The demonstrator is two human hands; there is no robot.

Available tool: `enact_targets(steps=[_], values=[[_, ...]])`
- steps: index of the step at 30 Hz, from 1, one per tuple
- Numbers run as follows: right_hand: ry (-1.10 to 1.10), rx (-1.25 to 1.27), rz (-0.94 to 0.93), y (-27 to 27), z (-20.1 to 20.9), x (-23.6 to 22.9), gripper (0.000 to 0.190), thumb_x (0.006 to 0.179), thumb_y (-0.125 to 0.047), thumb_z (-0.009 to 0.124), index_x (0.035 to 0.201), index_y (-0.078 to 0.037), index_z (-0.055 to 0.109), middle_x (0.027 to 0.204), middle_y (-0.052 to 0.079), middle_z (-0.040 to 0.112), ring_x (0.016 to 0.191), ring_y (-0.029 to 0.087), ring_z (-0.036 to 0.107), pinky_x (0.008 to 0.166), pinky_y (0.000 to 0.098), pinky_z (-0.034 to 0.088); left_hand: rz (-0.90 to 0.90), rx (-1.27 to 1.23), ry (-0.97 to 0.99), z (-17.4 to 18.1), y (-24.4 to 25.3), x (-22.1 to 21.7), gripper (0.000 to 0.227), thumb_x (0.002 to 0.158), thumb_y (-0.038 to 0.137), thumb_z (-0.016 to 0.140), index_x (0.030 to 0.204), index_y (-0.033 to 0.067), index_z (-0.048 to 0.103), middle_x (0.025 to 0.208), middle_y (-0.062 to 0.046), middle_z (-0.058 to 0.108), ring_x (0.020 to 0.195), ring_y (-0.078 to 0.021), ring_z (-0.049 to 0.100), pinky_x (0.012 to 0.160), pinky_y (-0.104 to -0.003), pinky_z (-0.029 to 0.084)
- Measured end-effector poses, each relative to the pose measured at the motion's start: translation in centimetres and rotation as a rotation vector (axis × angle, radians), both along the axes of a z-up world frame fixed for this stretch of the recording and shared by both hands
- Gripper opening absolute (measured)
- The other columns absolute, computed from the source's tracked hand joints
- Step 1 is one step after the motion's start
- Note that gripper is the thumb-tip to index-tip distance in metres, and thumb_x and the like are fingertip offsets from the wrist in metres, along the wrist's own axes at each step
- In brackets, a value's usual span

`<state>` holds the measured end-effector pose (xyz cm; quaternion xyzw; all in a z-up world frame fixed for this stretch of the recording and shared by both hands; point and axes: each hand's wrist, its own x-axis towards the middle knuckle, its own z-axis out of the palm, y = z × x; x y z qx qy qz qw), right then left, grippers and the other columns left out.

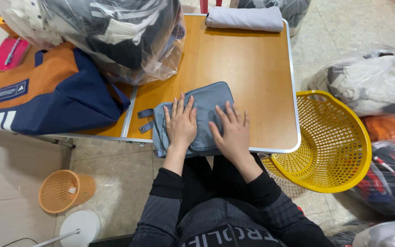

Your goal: The person folds a gray shoulder bag and a blue-and-orange duffel bag on a table, then places the gray bag into a clear plastic bag. The person smooths and aligns the bags before folding them compactly.

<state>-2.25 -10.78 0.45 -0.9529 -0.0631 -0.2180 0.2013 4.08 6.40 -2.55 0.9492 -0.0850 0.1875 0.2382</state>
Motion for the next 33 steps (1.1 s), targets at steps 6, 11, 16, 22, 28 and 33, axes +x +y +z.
enact_targets(steps=[6,11,16,22,28,33], values=[[-0.028,-0.119,-0.003,0.8,0.3,-0.8,0.065,0.092,-0.052,0.064,0.150,-0.022,0.056,0.159,0.024,0.042,0.145,0.046,0.039,0.116,0.0606,0.028,-0.015,0.002,0.028,0.3,-0.1,0.2,0.048,0.106,0.038,0.046,0.150,0.0219,0.055,0.162,-0.010,0.042,0.147,-0.0311,0.041,0.125,-0.057,0.013],[-0.070,-0.153,-0.001,0.6,-0.3,-0.9,0.063,0.092,-0.052,0.064,0.148,-0.023,0.057,0.157,0.021,0.045,0.144,0.045,0.040,0.117,0.0609,0.025,-0.107,0.045,0.100,1.6,1.1,0.5,0.052,0.103,0.042,0.049,0.150,0.0204,0.053,0.161,-0.011,0.040,0.146,-0.0315,0.041,0.122,-0.061,0.009],[-0.146,-0.308,0.078,1.4,-1.3,-1.6,0.051,0.103,-0.045,0.060,0.150,-0.026,0.058,0.158,0.006,0.051,0.151,0.037,0.041,0.127,0.0573,0.021,-0.098,0.143,0.000,1.6,1.5,0.1,0.051,0.103,0.044,0.050,0.149,0.0233,0.054,0.161,-0.008,0.042,0.150,-0.0354,0.035,0.121,-0.065,0.004],[-0.092,-0.094,0.188,1.1,-1.5,-2.1,0.055,0.101,-0.041,0.058,0.151,-0.018,0.054,0.158,0.014,0.047,0.149,0.040,0.035,0.122,0.0593,0.015,-0.107,0.076,-0.007,0.7,1.6,0.2,0.051,0.104,0.044,0.049,0.150,0.0237,0.055,0.162,-0.008,0.042,0.151,-0.0352,0.034,0.122,-0.064,0.004],[-0.074,-0.317,0.027,2.5,-2.2,-3.5,0.053,0.105,-0.043,0.054,0.153,-0.022,0.053,0.163,0.009,0.045,0.156,0.033,0.032,0.127,0.0648,0.004,-0.082,0.071,-0.002,0.3,1.4,0.3,0.050,0.105,0.044,0.048,0.151,0.0240,0.054,0.162,-0.008,0.042,0.150,-0.0348,0.036,0.124,-0.062,0.006],[-0.120,-0.112,0.150,2.6,-2.6,-4.0,0.073,0.092,-0.062,0.060,0.152,-0.021,0.052,0.162,0.018,0.037,0.153,0.041,0.021,0.116,0.0700,-0.007,-0.087,0.057,0.024,-0.1,1.5,0.5,0.051,0.104,0.045,0.048,0.151,0.0242,0.053,0.163,-0.008,0.042,0.149,-0.0326,0.038,0.124,-0.061,0.006]])
